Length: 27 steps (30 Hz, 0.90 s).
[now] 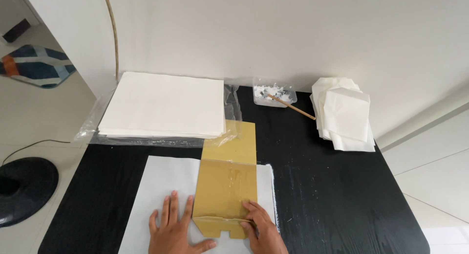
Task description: The person applies white glue to the edges of a folded white paper object using a brush. They then place a sheet of white paper onto a yellow cardboard template and smooth it down with their hands.
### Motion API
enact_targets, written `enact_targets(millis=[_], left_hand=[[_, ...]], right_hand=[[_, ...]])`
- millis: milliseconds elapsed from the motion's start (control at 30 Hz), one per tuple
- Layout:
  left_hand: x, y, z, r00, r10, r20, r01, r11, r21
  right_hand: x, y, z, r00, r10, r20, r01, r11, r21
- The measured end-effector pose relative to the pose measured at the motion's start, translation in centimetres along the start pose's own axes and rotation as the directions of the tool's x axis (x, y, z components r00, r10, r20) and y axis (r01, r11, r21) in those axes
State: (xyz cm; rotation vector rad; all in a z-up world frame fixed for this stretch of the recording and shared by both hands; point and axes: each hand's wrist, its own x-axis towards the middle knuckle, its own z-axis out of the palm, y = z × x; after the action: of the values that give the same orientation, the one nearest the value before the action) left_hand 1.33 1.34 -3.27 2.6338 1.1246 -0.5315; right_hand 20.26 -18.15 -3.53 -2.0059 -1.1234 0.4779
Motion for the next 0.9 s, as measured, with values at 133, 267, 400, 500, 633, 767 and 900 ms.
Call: enact_targets(millis=[133, 267, 400, 500, 633, 767, 900], left_hand=[[0.2, -0.5, 3.2, 0.608, 0.182, -0.773, 0.061, 0.960, 0.274], [0.7, -0.6, 2.9, 0.983, 0.053, -0.175, -0.051, 0.999, 0.013], [1.2, -1.1, 4.9, 0.529, 0.207, -0.823, 0.089, 0.951, 0.296], [1.1, -1.2, 5.0, 0.540, 0.214, -0.814, 0.085, 0.948, 0.306], [0.8, -1.2, 4.7, 0.558, 0.213, -0.802, 0.062, 0.953, 0.296], [0.8, -1.2, 4.8, 0.564, 0.209, -0.799, 0.057, 0.955, 0.290], [0.7, -1.1, 4.8, 0.526, 0.217, -0.822, 0.082, 0.950, 0.303]], right_hand=[[-0.8, -0.7, -0.8, 0.999, -0.050, 0.020, 0.050, 0.998, 0.024], [-0.4, -0.5, -0.7, 0.990, -0.139, 0.012, 0.138, 0.990, 0.041], [-0.5, -0.8, -0.7, 0.984, -0.176, 0.042, 0.175, 0.984, 0.019], [-0.4, -1.3, -0.9, 0.983, -0.173, 0.062, 0.172, 0.985, 0.013], [-0.3, -1.6, -1.0, 0.991, -0.100, 0.085, 0.098, 0.995, 0.019], [-0.3, -2.7, -1.6, 0.992, 0.012, 0.127, -0.014, 1.000, 0.015], [-0.5, -3.1, -1.3, 0.987, 0.104, 0.126, -0.101, 0.994, -0.032]])
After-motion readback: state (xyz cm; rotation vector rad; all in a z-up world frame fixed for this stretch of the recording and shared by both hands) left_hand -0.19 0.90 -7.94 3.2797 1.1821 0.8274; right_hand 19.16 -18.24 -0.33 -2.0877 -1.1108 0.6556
